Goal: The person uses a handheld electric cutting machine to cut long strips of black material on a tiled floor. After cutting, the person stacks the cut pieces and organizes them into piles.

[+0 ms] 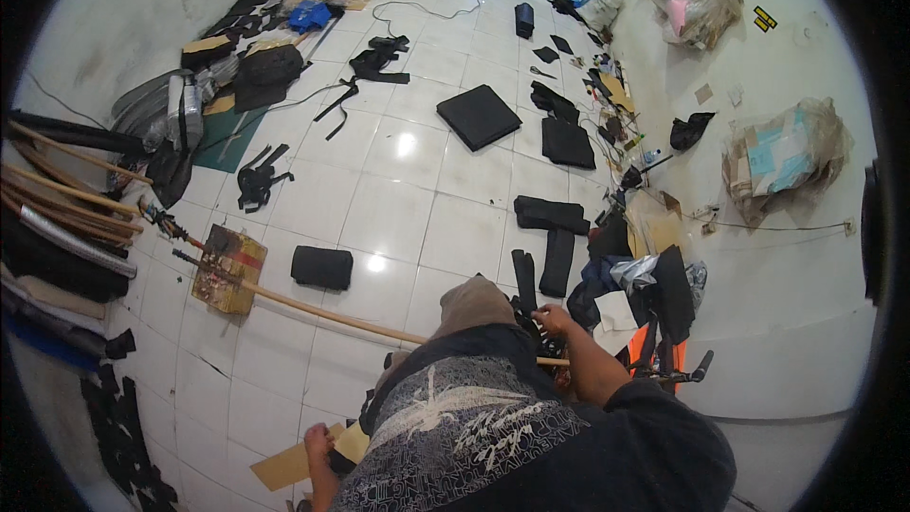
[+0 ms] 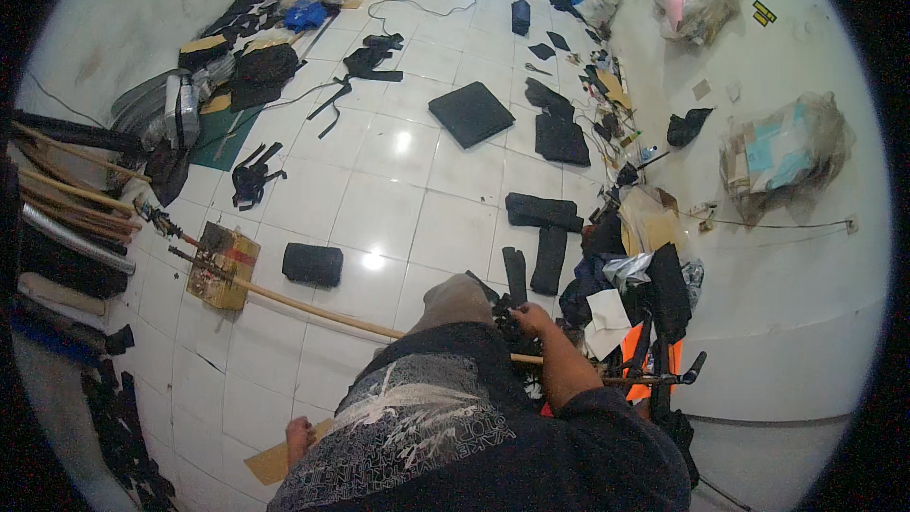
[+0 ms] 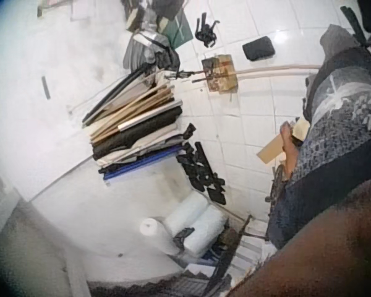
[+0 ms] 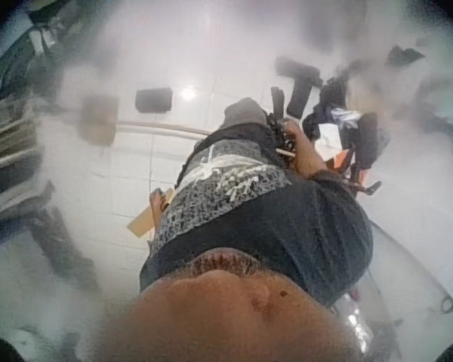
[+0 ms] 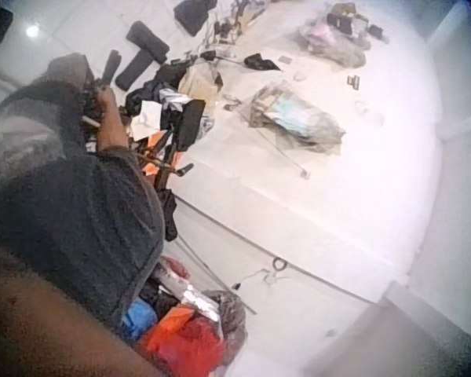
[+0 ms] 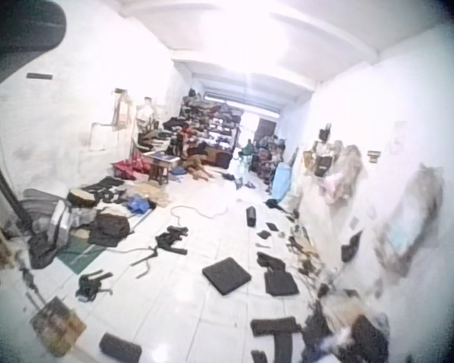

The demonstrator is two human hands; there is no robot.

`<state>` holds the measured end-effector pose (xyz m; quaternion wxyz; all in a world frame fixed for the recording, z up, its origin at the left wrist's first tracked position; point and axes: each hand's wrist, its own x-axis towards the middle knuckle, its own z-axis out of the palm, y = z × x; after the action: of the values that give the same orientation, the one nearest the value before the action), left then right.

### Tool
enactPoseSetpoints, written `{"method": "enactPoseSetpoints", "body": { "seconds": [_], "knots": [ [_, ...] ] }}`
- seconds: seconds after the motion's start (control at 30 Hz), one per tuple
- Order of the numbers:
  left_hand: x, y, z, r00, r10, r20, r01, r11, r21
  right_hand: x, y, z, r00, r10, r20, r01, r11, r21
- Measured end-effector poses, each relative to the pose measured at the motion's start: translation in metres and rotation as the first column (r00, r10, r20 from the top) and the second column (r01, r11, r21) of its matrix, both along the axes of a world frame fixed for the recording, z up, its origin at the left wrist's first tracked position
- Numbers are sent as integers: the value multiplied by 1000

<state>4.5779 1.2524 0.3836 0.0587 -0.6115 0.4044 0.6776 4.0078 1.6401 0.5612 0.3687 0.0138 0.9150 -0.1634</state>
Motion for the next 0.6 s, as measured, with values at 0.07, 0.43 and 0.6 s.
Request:
{"method": "enactPoseSetpoints", "body": {
  "seconds": [0.07,0.43,0.6],
  "knots": [
    [-22,16,10,999,-20,31,18,999,37,0,6,-8,999,7,38,-7,1000,2],
    [-266,-61,75,972,196,132,-189,980,-59,-160,-33,-65,984,10,177,-14,1000,24],
    [-413,-91,145,966,170,195,-150,982,-113,-330,-117,-63,971,8,238,10,997,-75]
  ]
}}
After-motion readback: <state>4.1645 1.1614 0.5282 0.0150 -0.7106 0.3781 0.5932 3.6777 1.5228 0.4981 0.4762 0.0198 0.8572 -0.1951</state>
